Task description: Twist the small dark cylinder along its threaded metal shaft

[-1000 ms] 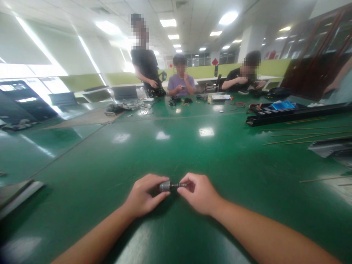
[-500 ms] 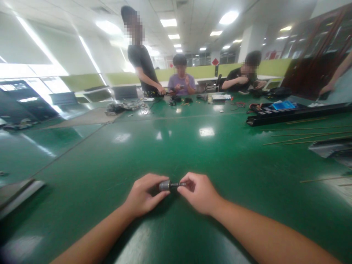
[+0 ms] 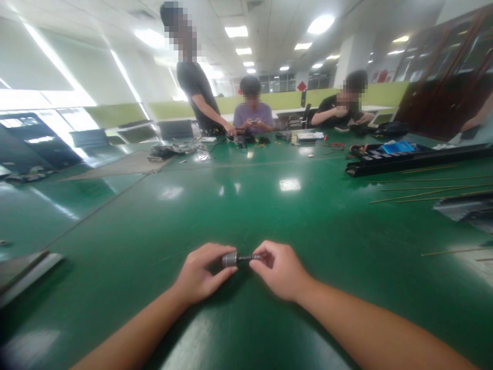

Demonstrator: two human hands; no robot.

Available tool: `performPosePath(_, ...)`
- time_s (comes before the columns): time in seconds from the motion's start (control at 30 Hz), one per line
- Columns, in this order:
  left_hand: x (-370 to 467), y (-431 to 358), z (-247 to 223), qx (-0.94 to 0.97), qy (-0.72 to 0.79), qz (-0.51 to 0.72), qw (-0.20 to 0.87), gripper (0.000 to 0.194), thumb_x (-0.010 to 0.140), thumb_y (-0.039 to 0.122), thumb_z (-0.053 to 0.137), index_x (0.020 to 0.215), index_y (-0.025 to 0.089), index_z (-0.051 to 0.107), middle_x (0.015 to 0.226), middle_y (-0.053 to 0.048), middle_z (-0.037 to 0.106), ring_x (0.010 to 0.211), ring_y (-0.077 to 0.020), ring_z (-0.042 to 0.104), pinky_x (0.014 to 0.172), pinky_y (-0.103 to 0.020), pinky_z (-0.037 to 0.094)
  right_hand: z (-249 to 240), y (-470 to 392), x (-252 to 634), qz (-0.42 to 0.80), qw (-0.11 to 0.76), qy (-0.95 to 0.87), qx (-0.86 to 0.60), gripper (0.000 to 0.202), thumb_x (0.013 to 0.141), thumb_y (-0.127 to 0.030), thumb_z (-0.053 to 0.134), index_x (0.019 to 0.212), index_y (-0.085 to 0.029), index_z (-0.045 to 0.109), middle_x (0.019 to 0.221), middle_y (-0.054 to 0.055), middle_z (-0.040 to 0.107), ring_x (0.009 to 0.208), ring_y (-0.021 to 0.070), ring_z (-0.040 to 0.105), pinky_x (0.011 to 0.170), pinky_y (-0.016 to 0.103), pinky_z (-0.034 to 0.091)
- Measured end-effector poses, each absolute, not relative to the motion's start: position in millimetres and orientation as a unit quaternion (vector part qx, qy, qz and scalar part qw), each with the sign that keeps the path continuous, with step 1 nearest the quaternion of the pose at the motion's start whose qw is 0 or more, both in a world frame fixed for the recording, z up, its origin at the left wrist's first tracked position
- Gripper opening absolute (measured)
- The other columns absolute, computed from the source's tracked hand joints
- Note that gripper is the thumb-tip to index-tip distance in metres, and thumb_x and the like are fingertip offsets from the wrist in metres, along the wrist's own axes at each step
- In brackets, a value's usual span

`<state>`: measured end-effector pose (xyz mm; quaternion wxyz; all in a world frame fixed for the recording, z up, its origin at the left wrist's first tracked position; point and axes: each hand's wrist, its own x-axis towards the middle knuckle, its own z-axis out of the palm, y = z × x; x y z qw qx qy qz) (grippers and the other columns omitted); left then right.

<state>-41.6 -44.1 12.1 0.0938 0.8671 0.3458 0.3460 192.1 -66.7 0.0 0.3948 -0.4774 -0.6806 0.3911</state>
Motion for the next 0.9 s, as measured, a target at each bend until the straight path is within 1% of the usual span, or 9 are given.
performPosePath(0.37, -42.8, -43.6, 12.0, 0.866, 0.356, 0.338, 0.101, 0.028, 0.080, 0.031, 0.073, 0.106, 0.022, 0.069, 0.089, -0.003, 0.073, 0.078, -0.0184, 0.065, 0.073, -0.033, 0.051, 1.2, -67.7, 192.5, 0.387, 0.399, -0.679, -0.480, 0.010, 0.083, -0.025, 0.065, 0.086, -0.016, 0.068, 0.072, 0.001, 0.067, 0.063, 0.0138, 0.058, 0.058, 0.023, 0.043)
performPosePath(0.57, -43.3, -43.5, 12.3, 0.865, 0.357, 0.338, 0.098, 0.028, 0.080, 0.031, 0.072, 0.106, 0.023, 0.068, 0.088, -0.002, 0.073, 0.077, -0.0183, 0.065, 0.072, -0.033, 0.051, -1.4, -67.2, 191.5, 0.386, 0.400, -0.676, -0.484, 0.009, 0.083, -0.024, 0.065, 0.085, -0.017, 0.067, 0.073, 0.001, 0.067, 0.063, 0.0140, 0.058, 0.059, 0.024, 0.044)
performPosePath(0.9, -43.7, -43.9, 13.1, 0.863, 0.361, 0.339, 0.096, 0.028, 0.080, 0.031, 0.073, 0.107, 0.022, 0.068, 0.091, -0.003, 0.073, 0.080, -0.0188, 0.066, 0.074, -0.033, 0.051, -2.0, -66.7, 192.1, 0.381, 0.404, -0.674, -0.487, 0.010, 0.083, -0.026, 0.065, 0.086, -0.017, 0.068, 0.072, 0.001, 0.066, 0.062, 0.0136, 0.057, 0.059, 0.024, 0.043)
